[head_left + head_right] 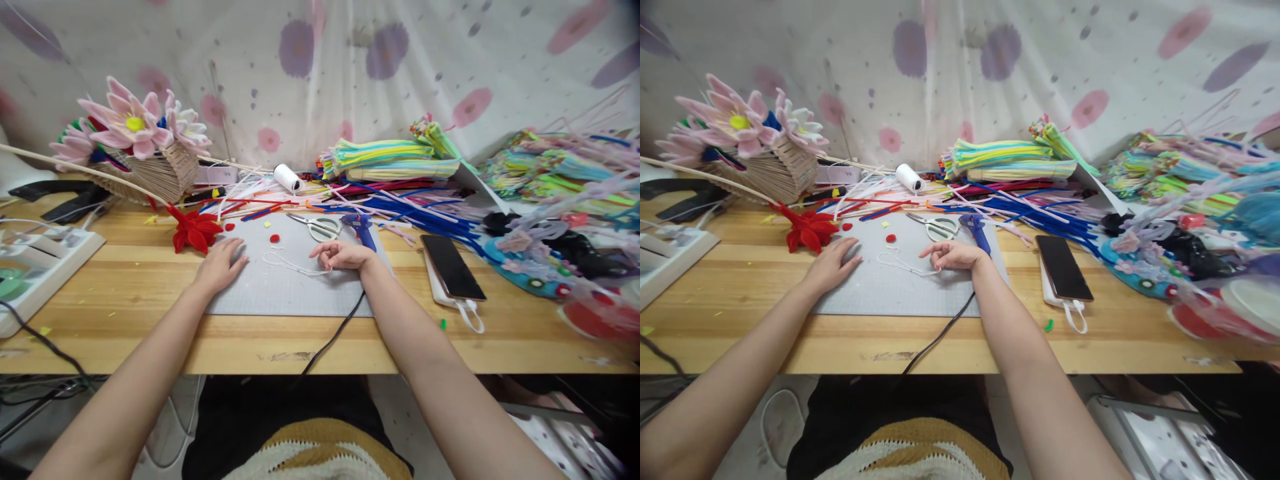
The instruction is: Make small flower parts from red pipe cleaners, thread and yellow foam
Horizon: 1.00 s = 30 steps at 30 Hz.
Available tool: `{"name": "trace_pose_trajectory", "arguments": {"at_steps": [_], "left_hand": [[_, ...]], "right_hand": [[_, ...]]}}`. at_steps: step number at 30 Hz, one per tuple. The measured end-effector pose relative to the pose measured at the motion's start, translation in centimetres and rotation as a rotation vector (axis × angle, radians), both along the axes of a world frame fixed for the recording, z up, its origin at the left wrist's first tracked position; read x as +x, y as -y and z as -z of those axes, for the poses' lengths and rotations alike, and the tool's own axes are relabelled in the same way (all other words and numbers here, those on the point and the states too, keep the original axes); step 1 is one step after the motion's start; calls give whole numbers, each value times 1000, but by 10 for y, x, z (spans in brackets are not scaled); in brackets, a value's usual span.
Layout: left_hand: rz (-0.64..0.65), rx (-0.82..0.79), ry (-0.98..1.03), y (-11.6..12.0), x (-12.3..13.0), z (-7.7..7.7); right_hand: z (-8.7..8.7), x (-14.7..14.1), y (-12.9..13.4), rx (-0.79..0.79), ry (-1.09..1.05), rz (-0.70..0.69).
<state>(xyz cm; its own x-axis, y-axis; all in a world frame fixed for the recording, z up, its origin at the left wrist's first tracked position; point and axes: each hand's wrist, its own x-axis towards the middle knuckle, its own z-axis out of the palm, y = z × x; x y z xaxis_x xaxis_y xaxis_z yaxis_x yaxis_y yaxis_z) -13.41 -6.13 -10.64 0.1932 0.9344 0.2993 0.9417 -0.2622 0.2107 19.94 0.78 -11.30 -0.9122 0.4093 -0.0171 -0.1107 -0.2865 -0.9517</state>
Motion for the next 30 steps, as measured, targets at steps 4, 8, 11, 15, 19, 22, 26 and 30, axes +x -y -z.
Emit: {"name": "trace_pose_trajectory", "arguments": {"at_steps": [4, 8, 11, 15, 19, 22, 26, 30], "left_hand": [[-37, -77, 7, 6, 3, 4], [-77, -75, 48, 7, 5, 3], [-63, -56, 61, 1, 5, 3], [-37, -11, 79, -7, 3, 4], [-173, 158, 275, -9, 14, -4], [-142, 212, 551, -9, 47, -19], [169, -164, 971, -13, 109, -44], [235, -450, 1256, -15, 142, -56]], "right_hand": [[7, 5, -13, 14, -38, -104], [8, 7, -16, 19, -44, -127], [7, 8, -13, 23, -40, -104], [-4, 4, -6, 50, 1, 38], [-27, -11, 4, 136, 21, 362], [-43, -27, 10, 237, 50, 562], [-56, -46, 16, 316, 57, 727], [-68, -51, 17, 331, 0, 835]]}}
